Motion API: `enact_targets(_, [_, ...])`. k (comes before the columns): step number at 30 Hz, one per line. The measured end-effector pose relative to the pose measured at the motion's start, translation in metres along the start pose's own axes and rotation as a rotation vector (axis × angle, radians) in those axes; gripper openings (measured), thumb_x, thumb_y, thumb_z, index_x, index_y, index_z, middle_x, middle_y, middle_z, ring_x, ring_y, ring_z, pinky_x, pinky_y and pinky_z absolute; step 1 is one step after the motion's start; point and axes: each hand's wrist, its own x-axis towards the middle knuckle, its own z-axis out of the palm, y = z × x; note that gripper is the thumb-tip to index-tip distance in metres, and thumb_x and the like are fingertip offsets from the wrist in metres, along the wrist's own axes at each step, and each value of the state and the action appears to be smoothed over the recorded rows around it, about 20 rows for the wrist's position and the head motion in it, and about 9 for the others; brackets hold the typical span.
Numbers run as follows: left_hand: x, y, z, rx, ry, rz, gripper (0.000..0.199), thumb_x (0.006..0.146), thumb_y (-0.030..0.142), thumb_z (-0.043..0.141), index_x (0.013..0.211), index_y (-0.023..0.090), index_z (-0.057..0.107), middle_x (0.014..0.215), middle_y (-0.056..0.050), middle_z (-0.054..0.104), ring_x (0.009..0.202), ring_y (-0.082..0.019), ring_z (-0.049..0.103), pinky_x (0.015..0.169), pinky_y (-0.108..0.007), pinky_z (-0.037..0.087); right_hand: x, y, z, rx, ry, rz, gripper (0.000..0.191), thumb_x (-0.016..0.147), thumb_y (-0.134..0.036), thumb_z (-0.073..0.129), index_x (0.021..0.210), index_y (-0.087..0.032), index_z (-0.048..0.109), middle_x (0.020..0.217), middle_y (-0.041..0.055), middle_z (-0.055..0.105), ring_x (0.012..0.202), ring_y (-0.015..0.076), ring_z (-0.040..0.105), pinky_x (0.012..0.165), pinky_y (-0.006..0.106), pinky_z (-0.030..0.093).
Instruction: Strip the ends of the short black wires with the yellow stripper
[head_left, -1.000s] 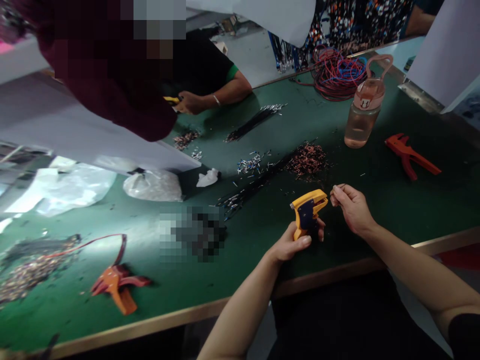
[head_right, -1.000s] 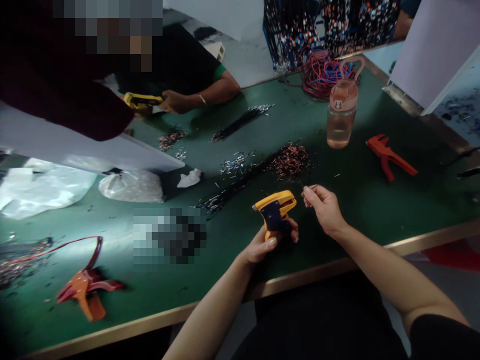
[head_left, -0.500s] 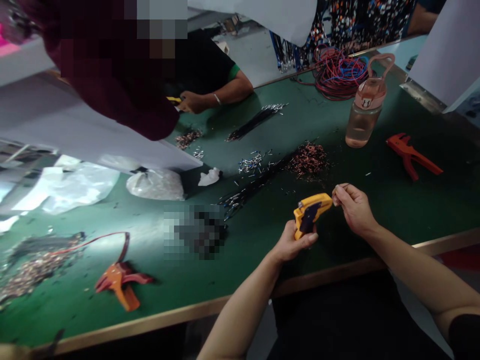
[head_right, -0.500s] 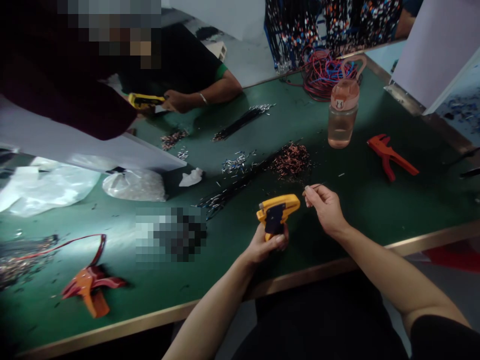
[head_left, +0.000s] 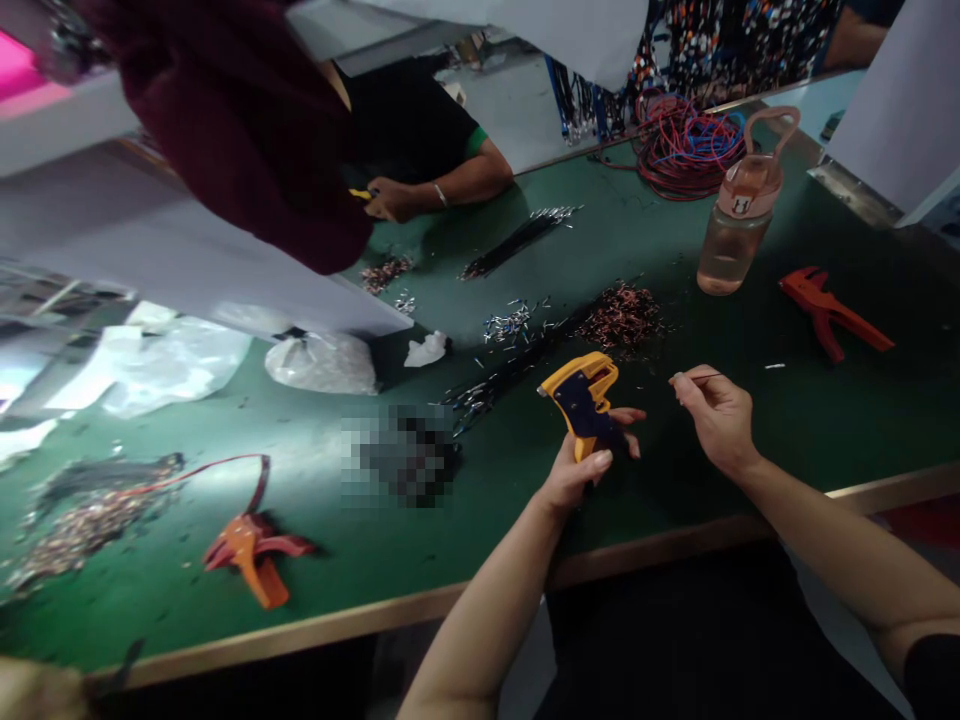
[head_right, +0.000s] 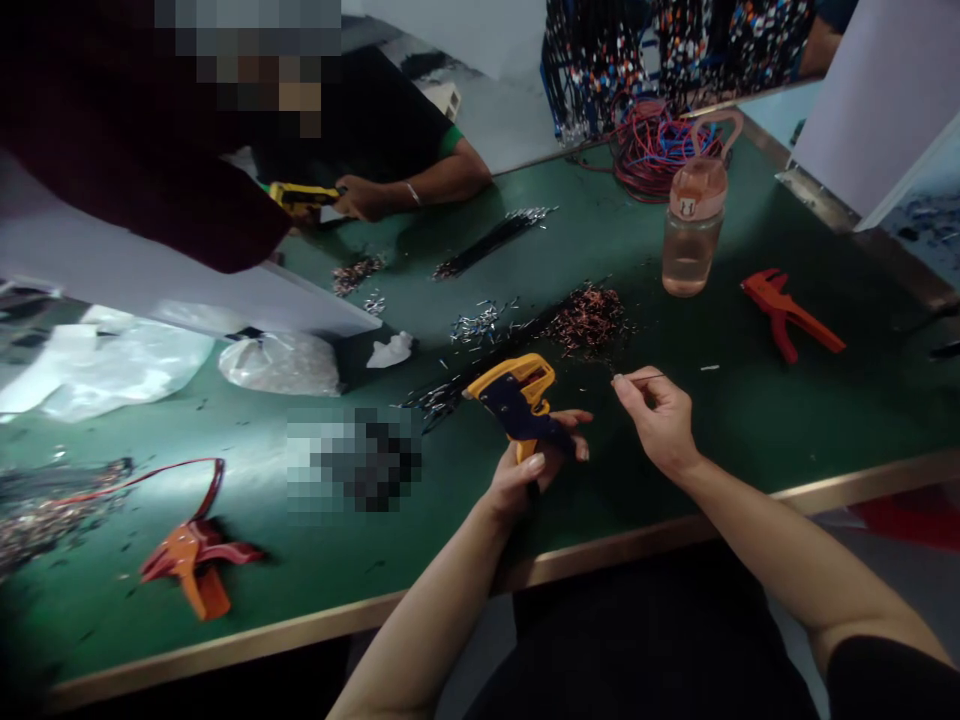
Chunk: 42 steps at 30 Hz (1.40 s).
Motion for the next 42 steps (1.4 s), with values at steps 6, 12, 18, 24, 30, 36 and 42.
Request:
enact_targets(6, [-0.003,-0.002,0.0,-0.003,-0.017,-0.019,0.076,0.065,0.058,0.082,0.128,0.019,0.068,0.134,-0.018,0.066,0.077,-0.021,0.067,0.079,-0.039,0.052,-0.008,-0.001,0.002,-0.168,-0.138,-0.27,0.015,0.089,-0.024,0.068,0.076,-0.023,0.075,0.07,0.002,0.073,0.063,0.0166,0.066,0.059,0.031,0.051])
enact_targets(12, [-0.004,-0.003,-0.004,-0.017,0.019,-0.026,0.079,0.067,0.053,0.083,0.135,0.018,0.063,0.126,-0.017,0.07,0.084,-0.024,0.067,0.084,-0.04,0.051,-0.008,0.001,0.0,-0.254,-0.231,-0.313,0.015,0.092,-0.026,0.066,0.079,-0.023,0.074,0.074,0.0026,0.075,0.066,0.0171,0.067,0.062,0.032,0.051])
enact_targets(18, [-0.004,-0.002,-0.007,-0.007,0.03,0.012,0.08,0.069,0.054,0.081,0.137,0.017,0.061,0.121,-0.017,0.071,0.084,-0.023,0.068,0.08,-0.038,0.051,-0.003,-0.001,-0.003,-0.271,-0.224,-0.398,0.011,0.091,-0.024,0.068,0.083,-0.025,0.076,0.076,0.0025,0.078,0.068,0.0184,0.07,0.064,0.033,0.051])
enact_targets(24, [-0.001,0.001,-0.003,0.069,0.01,-0.033,0.083,0.065,0.06,0.081,0.132,0.015,0.064,0.123,-0.019,0.069,0.091,-0.028,0.068,0.081,-0.04,0.052,-0.003,-0.007,-0.006,-0.301,-0.125,-0.495,0.013,0.09,-0.022,0.068,0.08,-0.025,0.075,0.071,0.0011,0.077,0.062,0.0181,0.069,0.063,0.035,0.052])
enact_targets(30, [0.001,0.002,0.001,0.078,-0.048,-0.051,0.072,0.069,0.064,0.078,0.123,0.016,0.068,0.118,-0.016,0.069,0.095,-0.03,0.068,0.09,-0.046,0.052,-0.008,-0.012,-0.004,-0.296,-0.163,-0.564,0.012,0.09,-0.016,0.067,0.083,-0.023,0.074,0.071,0.0001,0.077,0.059,0.0155,0.068,0.063,0.033,0.05])
enact_targets(36, [-0.001,-0.005,-0.002,0.028,-0.043,-0.052,0.064,0.072,0.063,0.077,0.116,0.016,0.068,0.105,-0.014,0.071,0.095,-0.031,0.068,0.089,-0.046,0.053,-0.009,-0.014,-0.001,-0.309,-0.206,-0.639,0.014,0.091,-0.017,0.066,0.081,-0.023,0.073,0.067,-0.0006,0.076,0.056,0.0142,0.068,0.062,0.033,0.047])
enact_targets(42, [-0.002,0.001,0.004,0.056,0.058,-0.073,0.057,0.07,0.055,0.083,0.109,0.016,0.07,0.093,-0.009,0.071,0.085,-0.024,0.067,0.086,-0.04,0.053,-0.009,-0.014,0.0,-0.295,-0.198,-0.624,0.014,0.088,-0.015,0.069,0.08,-0.026,0.074,0.068,-0.0026,0.077,0.055,0.0139,0.068,0.062,0.033,0.045])
